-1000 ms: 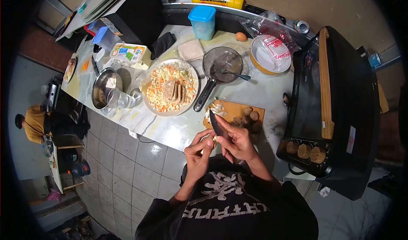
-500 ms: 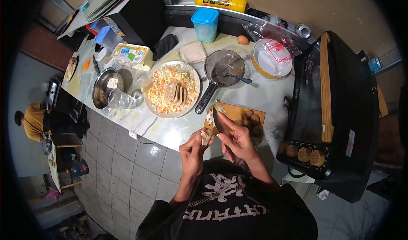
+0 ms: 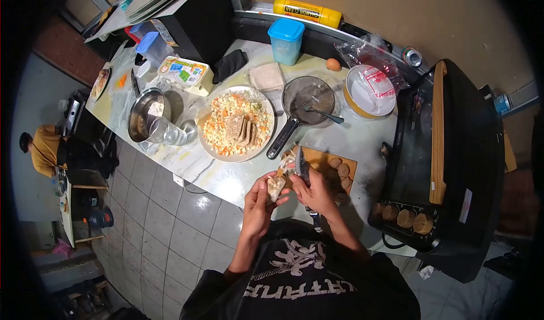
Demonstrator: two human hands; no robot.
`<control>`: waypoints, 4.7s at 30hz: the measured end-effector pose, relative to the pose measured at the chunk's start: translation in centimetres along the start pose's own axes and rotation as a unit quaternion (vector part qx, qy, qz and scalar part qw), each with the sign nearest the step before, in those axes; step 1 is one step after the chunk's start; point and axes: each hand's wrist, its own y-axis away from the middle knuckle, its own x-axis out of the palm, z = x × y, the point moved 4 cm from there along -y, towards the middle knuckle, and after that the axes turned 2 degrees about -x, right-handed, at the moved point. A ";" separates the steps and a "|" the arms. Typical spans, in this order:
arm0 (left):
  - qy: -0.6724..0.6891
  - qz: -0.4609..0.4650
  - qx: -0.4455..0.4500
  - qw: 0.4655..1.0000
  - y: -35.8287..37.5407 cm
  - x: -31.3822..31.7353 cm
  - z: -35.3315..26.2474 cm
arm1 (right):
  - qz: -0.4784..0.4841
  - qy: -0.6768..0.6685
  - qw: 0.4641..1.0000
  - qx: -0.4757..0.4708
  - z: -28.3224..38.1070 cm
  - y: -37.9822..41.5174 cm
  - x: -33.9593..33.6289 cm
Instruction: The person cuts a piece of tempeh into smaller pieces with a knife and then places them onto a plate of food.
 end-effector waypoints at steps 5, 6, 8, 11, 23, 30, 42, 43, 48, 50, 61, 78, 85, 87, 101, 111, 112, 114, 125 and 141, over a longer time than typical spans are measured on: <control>-0.073 0.010 0.028 0.997 -0.4 -0.4 1.1 | -0.009 0.115 0.990 -0.085 -0.9 -0.2 0.5; -0.087 0.009 0.044 0.995 -0.5 -0.3 1.1 | -0.010 0.145 0.985 -0.097 -0.9 -0.3 0.6; -0.109 0.008 0.054 0.993 -0.6 -0.1 1.0 | -0.011 0.158 0.982 -0.103 -0.4 -0.3 0.6; -0.171 0.004 0.091 0.981 -0.6 0.3 0.6 | -0.003 0.191 0.977 -0.097 -0.6 -0.3 0.6; -0.303 0.007 0.103 0.947 -0.7 0.5 1.0 | -0.015 0.157 0.985 -0.062 -1.0 -0.1 0.7; -0.256 0.011 0.083 0.963 -0.8 0.0 1.6 | 0.012 0.107 0.990 -0.088 -0.1 -0.3 0.5; -0.249 0.031 -0.008 0.968 -1.1 -0.6 1.7 | 0.116 -0.100 0.982 0.108 -2.6 -0.2 0.3; -0.249 0.031 -0.007 0.968 -1.1 -0.7 1.7 | 0.116 -0.100 0.982 0.108 -2.5 -0.3 0.2; -0.223 0.038 -0.011 0.974 -1.2 -1.1 1.9 | 0.164 -0.150 0.967 0.126 -2.1 -0.3 0.1; -0.230 0.041 -0.008 0.972 -1.1 -1.0 1.8 | 0.167 -0.147 0.966 0.128 -2.3 -0.4 0.1; -0.209 0.049 -0.022 0.976 -0.9 -0.9 1.3 | 0.202 -0.190 0.953 0.124 -2.2 -0.2 -0.2; -0.109 0.073 -0.072 0.989 -0.7 -2.0 1.6 | 0.170 -0.222 0.951 0.133 -1.4 -0.7 -0.8; -0.104 0.081 -0.080 0.988 -0.6 -2.0 1.0 | 0.141 -0.235 0.953 0.128 -0.9 -1.0 -0.9; -0.105 0.070 -0.080 0.989 -0.5 -2.0 0.6 | 0.135 -0.175 0.968 0.122 -0.7 -1.3 -1.0; -0.063 0.008 -0.051 0.997 -0.7 -2.8 0.0 | 0.005 -0.023 0.982 0.188 -5.0 -3.7 -1.1; -0.039 0.013 -0.053 0.998 -1.4 -3.1 0.1 | -0.058 0.039 0.984 0.167 -6.9 -4.2 -1.6; -0.040 0.014 -0.054 0.998 -1.5 -3.2 0.1 | -0.059 0.039 0.983 0.167 -6.8 -4.2 -1.5; -0.019 0.037 -0.053 0.998 -1.6 -3.2 0.1 | -0.055 0.034 0.979 0.192 -6.7 -4.1 -1.4; -0.064 0.001 -0.060 0.996 -2.5 -3.8 0.7 | -0.056 0.026 0.982 0.177 -6.6 -3.9 -1.1; -0.425 0.008 0.191 0.885 -6.4 -0.4 0.3 | 0.026 -0.040 0.996 0.074 -5.3 -2.8 0.0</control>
